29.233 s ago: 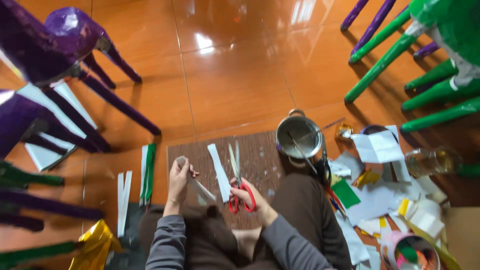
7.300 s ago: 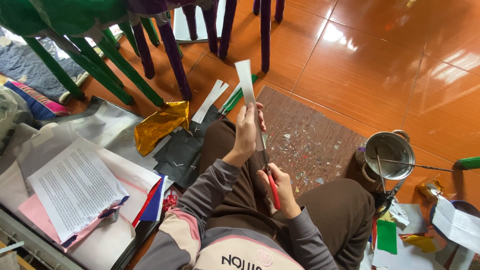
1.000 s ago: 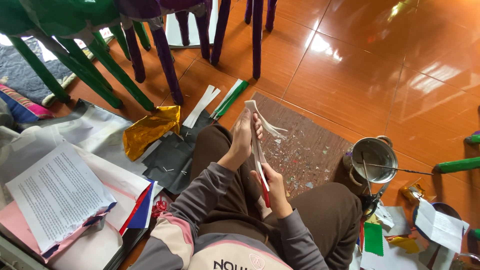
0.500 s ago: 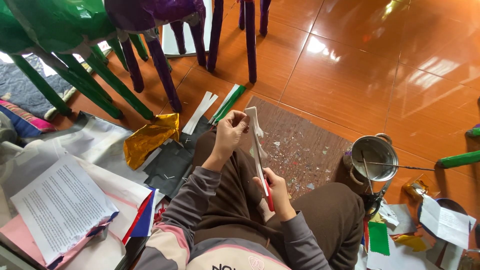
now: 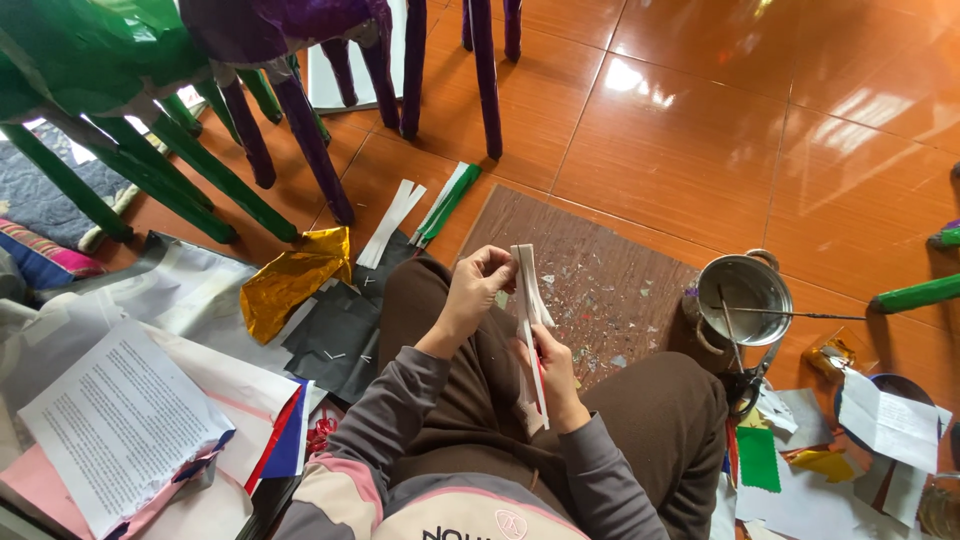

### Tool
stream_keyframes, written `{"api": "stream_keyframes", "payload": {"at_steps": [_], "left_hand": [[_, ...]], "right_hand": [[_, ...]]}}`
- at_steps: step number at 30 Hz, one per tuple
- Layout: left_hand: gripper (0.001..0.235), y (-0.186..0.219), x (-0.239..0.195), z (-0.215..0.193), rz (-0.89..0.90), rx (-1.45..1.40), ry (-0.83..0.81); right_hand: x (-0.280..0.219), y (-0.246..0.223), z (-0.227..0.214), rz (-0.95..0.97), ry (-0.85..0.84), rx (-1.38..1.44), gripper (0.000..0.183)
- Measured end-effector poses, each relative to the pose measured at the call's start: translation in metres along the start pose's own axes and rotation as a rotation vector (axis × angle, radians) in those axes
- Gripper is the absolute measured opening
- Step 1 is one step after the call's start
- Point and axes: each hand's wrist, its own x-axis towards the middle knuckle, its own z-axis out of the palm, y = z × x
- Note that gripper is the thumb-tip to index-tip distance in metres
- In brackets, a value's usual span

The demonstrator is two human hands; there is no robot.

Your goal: Cutting and folding strips of paper to prepare materials for a craft project.

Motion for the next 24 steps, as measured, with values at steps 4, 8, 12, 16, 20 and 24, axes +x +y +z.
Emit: {"api": "stream_keyframes", "payload": {"at_steps": [4,8,12,16,20,24], "left_hand": [[0.010,0.000,0.002,-0.002,-0.012,-0.031,-0.015],[0.012,0.002,0.001,-0.002,-0.054,-0.062,-0.021],[0.016,-0.007,0.003,-0.005,-0.103,-0.097,-0.036],[0.005,0.014,0.005,-0.011,0.017,-0.036,0.028],[0.006,0.053,0.002,-0.030,0.157,-0.103,0.178],[0.014,0.101,-0.032,0.009,0.075,-0.194,0.072]], "right_hand": [[0.000,0.012,0.000,0.009,-0.005,0.023,0.015],[-0.001,0.015,-0.002,0.003,0.004,0.042,0.009],[-0.001,0.001,-0.002,-0.029,0.010,0.035,0.011],[0.009,0.023,-0.021,0.057,-0.133,0.011,0.025],[0.020,0.099,-0.059,0.306,-0.191,-0.051,0.034],[0.023,0.102,-0.069,0.363,0.170,0.160,0.032]]}}
